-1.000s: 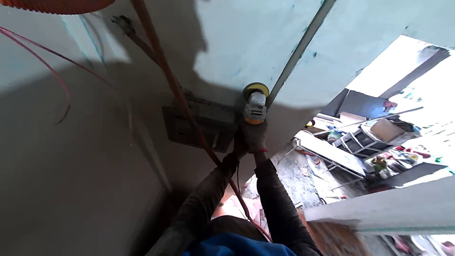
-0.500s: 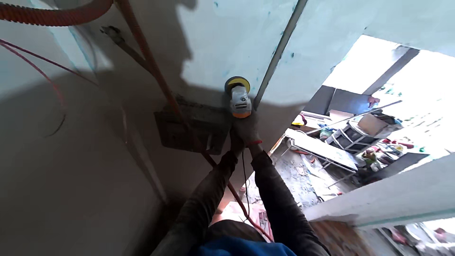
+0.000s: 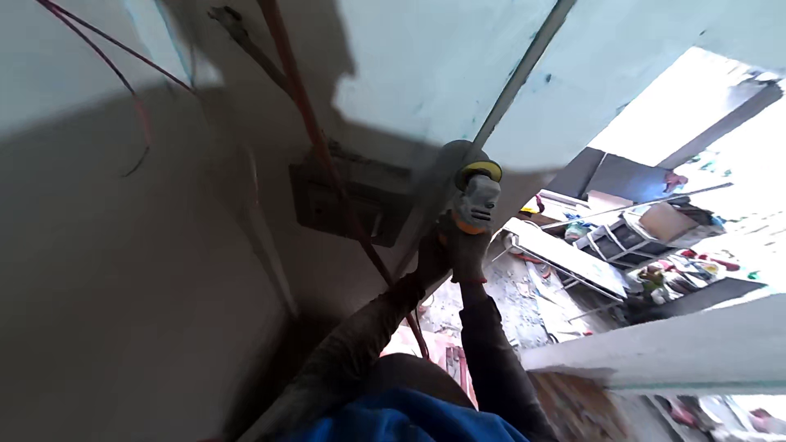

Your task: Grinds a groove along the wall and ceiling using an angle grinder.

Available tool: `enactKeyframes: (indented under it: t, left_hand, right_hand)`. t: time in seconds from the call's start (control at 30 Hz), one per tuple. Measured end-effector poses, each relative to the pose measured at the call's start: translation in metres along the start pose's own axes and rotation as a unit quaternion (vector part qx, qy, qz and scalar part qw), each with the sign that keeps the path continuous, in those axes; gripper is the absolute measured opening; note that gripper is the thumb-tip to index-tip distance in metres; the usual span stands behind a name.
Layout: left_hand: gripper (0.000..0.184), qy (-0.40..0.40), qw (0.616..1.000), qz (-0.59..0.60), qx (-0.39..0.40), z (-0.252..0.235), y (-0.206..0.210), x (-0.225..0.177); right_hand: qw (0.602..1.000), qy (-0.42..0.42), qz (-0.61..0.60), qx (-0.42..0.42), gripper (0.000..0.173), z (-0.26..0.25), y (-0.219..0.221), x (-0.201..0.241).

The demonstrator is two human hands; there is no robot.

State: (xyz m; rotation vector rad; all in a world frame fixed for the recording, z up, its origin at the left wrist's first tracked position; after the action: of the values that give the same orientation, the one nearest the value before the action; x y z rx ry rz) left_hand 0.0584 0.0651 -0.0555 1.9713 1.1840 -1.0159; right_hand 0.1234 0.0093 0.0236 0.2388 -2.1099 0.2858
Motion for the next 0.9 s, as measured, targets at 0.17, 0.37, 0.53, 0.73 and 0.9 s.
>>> enactKeyframes:
  t: [0.17,0.37,0.53,0.73,0.9]
  left_hand:
    - [0.049,-0.025,0.997,-0.056,0.047,0.015,0.006,0.026]
    - [0.054,-0.084,0.973,-0.175,0.129,0.023,0.008,0.053]
    - [0.049,-0.071,0.978,-0.170,0.102,0.022,0.005,0.052]
    - [0.068,-0.139,0.942,-0.197,0.232,-0.003,-0.007,-0.017]
    - [0.044,-0.091,0.958,-0.268,0.052,-0.062,-0.066,-0.122]
  right_hand:
    - [0.998,0.055,-0.024,-0.015,0.058,0.011,-0.008,-0.037]
    - [0.989,0.143,-0.015,-0.022,0.057,0.018,-0.010,-0.072]
    - [0.990,0.136,-0.023,0.011,0.053,0.018,-0.006,-0.065]
    - [0.993,0.109,-0.034,0.033,0.053,-0.005,-0.025,-0.035]
    - [0.981,0.088,-0.174,0.004,0.047,-0.027,-0.054,-0.032]
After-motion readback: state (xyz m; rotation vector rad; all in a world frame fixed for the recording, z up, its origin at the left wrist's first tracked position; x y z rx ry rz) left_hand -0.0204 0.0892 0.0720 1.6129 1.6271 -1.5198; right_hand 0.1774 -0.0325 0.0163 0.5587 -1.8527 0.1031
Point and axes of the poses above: each hand's wrist, its own z-axis away from the middle knuckle, its own y-axis out of the palm, x = y × z, the point moved 5 cm from there along -z, towards the middle knuckle, and after that the axes turned 6 degrees about -x, right-handed, at the moved point
